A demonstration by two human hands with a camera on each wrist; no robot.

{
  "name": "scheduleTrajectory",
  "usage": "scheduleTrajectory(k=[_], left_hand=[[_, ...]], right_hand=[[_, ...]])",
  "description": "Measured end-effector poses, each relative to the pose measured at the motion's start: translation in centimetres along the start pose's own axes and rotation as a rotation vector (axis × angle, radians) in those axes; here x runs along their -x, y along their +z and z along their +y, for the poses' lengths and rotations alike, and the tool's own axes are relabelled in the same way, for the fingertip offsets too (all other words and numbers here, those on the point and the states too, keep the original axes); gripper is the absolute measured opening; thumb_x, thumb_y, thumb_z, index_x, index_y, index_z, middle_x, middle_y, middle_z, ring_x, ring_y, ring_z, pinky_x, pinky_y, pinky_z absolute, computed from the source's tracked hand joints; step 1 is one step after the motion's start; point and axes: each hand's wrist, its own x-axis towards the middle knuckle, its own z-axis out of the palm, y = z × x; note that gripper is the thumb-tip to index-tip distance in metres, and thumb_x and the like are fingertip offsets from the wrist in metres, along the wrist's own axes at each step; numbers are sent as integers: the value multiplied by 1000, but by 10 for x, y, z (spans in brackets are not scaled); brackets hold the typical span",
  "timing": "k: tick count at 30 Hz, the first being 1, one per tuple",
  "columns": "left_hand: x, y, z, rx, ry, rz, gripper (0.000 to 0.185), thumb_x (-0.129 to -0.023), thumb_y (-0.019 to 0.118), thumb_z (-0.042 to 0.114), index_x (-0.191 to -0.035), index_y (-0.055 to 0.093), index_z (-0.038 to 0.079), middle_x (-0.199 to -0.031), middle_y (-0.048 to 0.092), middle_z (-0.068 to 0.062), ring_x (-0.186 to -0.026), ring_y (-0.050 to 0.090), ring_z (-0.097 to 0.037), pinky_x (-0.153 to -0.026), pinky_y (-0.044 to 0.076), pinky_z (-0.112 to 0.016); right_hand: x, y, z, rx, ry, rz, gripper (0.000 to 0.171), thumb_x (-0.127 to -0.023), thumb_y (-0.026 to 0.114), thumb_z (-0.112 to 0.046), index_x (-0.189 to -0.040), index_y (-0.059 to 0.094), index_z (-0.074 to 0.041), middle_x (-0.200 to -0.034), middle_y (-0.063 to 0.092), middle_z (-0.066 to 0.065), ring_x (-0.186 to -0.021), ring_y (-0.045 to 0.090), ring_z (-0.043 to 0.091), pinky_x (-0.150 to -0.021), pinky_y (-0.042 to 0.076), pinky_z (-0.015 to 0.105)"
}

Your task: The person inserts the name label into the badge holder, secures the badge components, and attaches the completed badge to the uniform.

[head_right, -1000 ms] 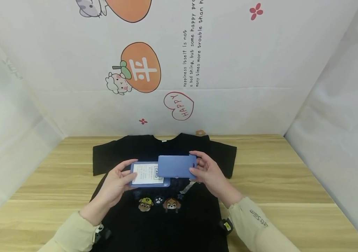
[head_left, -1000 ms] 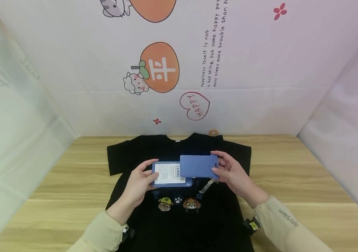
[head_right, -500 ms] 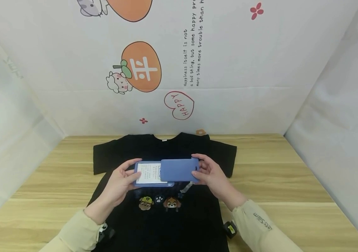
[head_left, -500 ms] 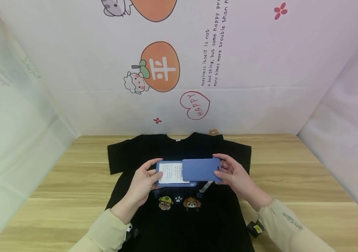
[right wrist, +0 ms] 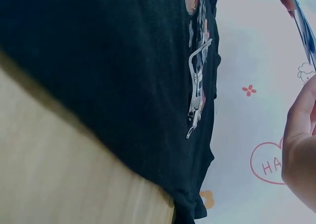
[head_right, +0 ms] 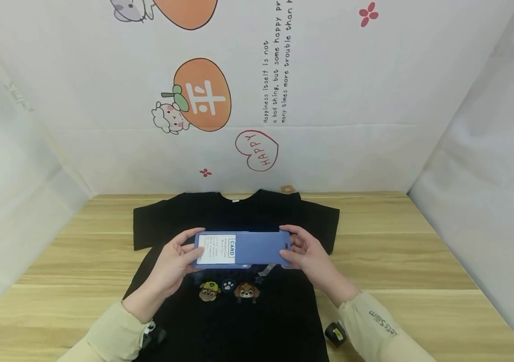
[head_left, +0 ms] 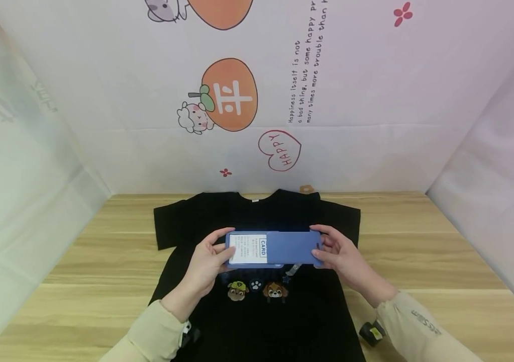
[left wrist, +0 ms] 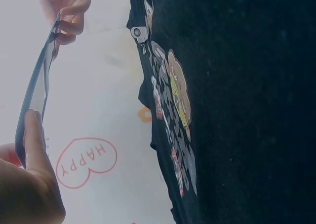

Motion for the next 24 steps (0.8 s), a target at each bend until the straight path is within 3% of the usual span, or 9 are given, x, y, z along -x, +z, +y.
scheduleTrajectory(k=[4,10,13,24], left_hand=[[-1,0,0,7,-3,0,43,-93,52,-3,-134,49,10,-117,64,-23,-90,70,-25,-73,58,-34],[-2,1,-2,11,-5,-2,43,-93,52,-3,-134,49,10,-117,64,-23,-89,70,-24,-73,58,-34],[-3,1,-3,11,-7,-3,43,-93,52,-2,-134,49,10,-117,64,-23,-89,70,-24,-73,58,-34],[-4,0,-4,11,-8,-10,43,-94,52,-2,-136,47,8,-118,64,-23,-91,69,-25,-74,58,-34]], right_hand=[[1,-1,1,-15,-8,-5,44,-93,56,-3,-134,40,-7,-100,54,2,-88,61,8,-71,56,25],[1,-3,3,-22,-14,-8,39,-93,56,-3,-127,46,-21,-100,55,2,-87,61,8,-69,56,24],[2,-4,4,-25,-19,-8,39,-93,56,-3,-126,47,-22,-99,54,2,-87,61,7,-68,56,24],[1,-6,6,0,-7,10,45,-92,57,-2,-133,39,-2,-97,55,2,-84,61,7,-67,56,25]])
